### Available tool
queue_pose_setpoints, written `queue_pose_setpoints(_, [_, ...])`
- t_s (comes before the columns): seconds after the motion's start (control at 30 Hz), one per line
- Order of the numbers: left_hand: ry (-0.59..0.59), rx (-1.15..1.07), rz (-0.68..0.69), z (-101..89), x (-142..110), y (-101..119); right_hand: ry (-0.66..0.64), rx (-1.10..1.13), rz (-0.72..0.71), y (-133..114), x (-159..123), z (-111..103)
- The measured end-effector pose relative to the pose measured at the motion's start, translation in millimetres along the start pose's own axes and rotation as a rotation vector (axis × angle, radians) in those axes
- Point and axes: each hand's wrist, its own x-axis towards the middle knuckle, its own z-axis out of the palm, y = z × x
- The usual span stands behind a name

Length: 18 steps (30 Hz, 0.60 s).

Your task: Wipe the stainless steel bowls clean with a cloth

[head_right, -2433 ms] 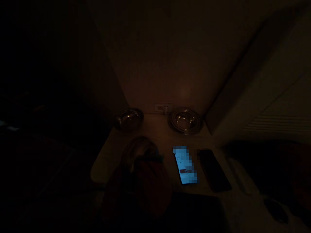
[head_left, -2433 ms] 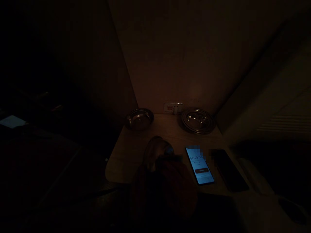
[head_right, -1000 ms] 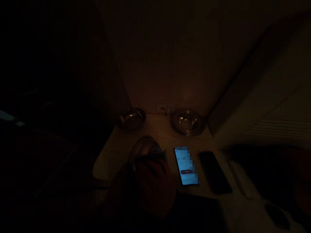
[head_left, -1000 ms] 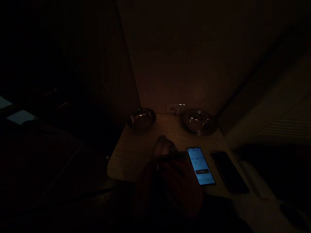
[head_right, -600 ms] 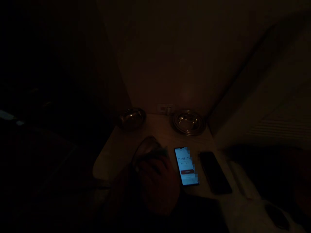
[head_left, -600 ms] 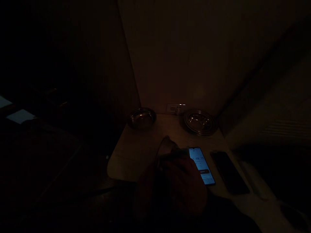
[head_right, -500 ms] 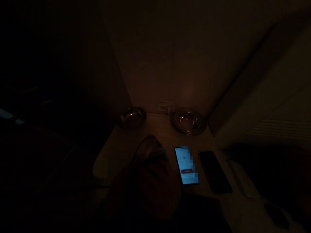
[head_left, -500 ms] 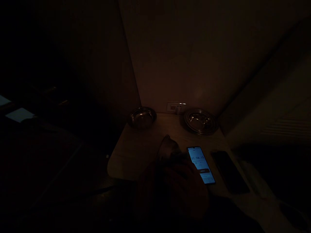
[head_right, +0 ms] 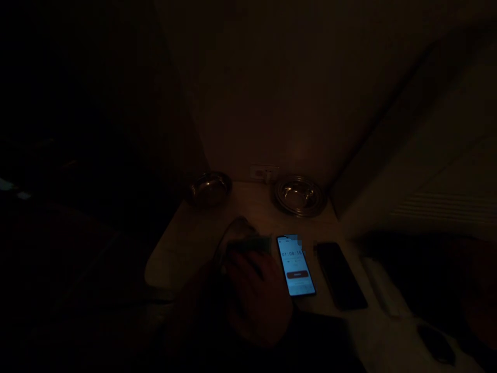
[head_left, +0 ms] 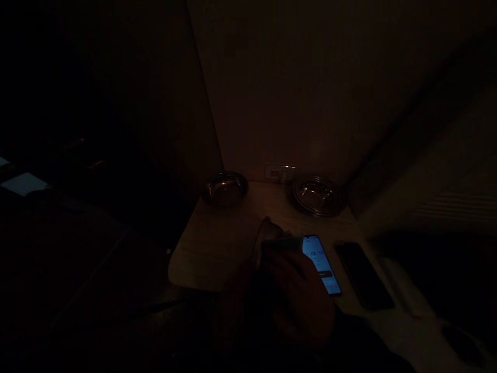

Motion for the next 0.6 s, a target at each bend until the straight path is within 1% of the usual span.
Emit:
queue_pose_setpoints(0.1, [-0.035, -0.014, 0.016, -1.3, 14.1, 8.9, -0.002, -0.024, -0.033, -1.4, 0.8, 0.4])
queue_pose_setpoints(0.17, [-0.048, -0.018, 0.023, -2.4, 23.5, 15.9, 0.023, -0.014, -0.057, -2.1, 2.3, 0.4])
queue_pose_setpoints(0.23, [-0.052, -0.015, 0.028, -3.0, 27.9, 20.6, 0.049, 0.030, -0.047, -2.8, 4.4, -0.6])
queue_pose_setpoints(0.3, [-0.048, -0.009, 0.034, -3.2, 26.1, 21.7, 0.066, 0.085, -0.006, -3.4, 7.0, -1.6])
queue_pose_setpoints(0.4, [-0.030, 0.013, 0.041, -3.5, 15.0, 16.4, 0.092, 0.136, 0.074, -2.6, 9.9, 0.0])
queue_pose_setpoints(0.53, [-0.021, 0.033, 0.056, -4.7, 1.7, 4.5, 0.159, 0.108, 0.205, 3.2, 10.5, 8.0])
queue_pose_setpoints(0.6, [-0.030, 0.025, 0.064, -5.1, 0.3, 2.6, 0.146, 0.068, 0.216, 6.5, 10.2, 10.5])
